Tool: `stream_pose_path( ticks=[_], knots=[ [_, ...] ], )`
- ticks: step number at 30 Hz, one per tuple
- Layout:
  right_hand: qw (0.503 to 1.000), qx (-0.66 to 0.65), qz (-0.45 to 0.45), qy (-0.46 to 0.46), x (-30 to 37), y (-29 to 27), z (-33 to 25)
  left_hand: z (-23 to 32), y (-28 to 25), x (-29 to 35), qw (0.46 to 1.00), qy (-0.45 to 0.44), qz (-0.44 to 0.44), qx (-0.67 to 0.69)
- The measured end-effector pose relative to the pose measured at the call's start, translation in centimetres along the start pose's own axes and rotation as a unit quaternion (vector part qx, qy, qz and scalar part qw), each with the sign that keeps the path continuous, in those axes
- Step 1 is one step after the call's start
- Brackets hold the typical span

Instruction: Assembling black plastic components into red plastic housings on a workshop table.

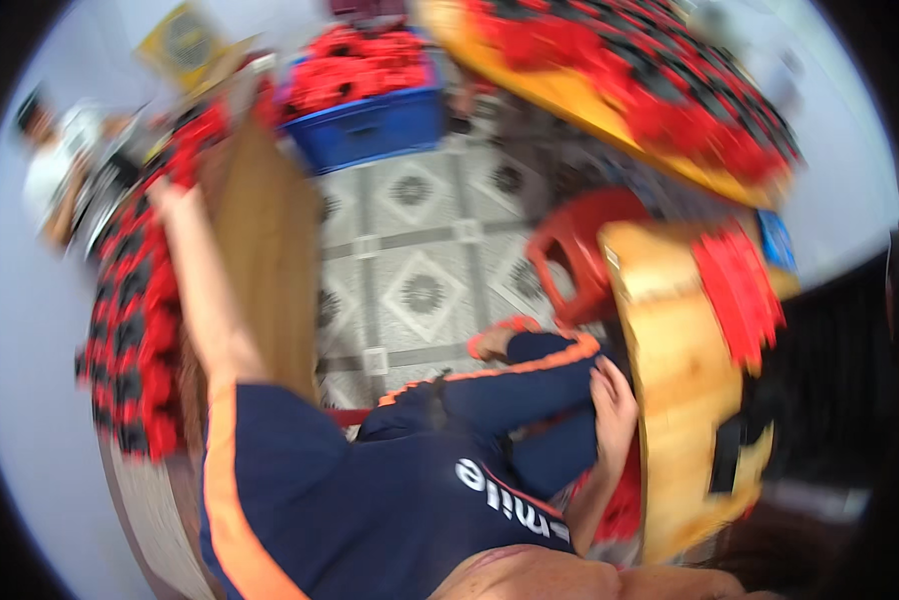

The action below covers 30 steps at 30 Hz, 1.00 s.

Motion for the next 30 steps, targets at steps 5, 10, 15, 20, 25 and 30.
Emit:
stream_pose_path(
  ticks=[5,10,15,20,25,30],
  knots=[
    [0.991,0.093,0.082,-0.048,2.0,-0.6,0.9,-10.4,11.4,19.3,0.93,0.026,0.11,-0.35],
    [0.938,0.109,0.302,-0.127,5.7,-3.9,-1.1,-26.1,28.4,46.1,0.862,-0.037,-0.338,-0.376],
    [0.632,0.425,0.636,-0.124,11.5,-14.4,-3.5,-31.3,36.5,67.0,0.674,-0.219,-0.682,-0.179],
    [0.587,0.474,0.646,0.117,16.1,-24.1,-0.3,-35.7,41.2,76.3,0.614,-0.206,-0.741,-0.179],
    [0.697,0.471,0.527,-0.119,6.8,-18.4,-7.2,-42.4,44.9,73.7,0.67,-0.038,-0.667,-0.325],
    [0.762,0.358,0.533,-0.089,-5.1,-25.4,-4.6,-44.1,47.1,75.6,0.555,0.14,-0.702,-0.424]
  ],
)
Point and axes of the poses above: each hand's wrist, its own x-axis away from the middle knuckle, its own y-axis out of the palm, z = x × y, the point moved 3 cm from there along -x, towards the middle knuckle, and after that the axes turned 12 degrees about -z, right-handed, at the moved point
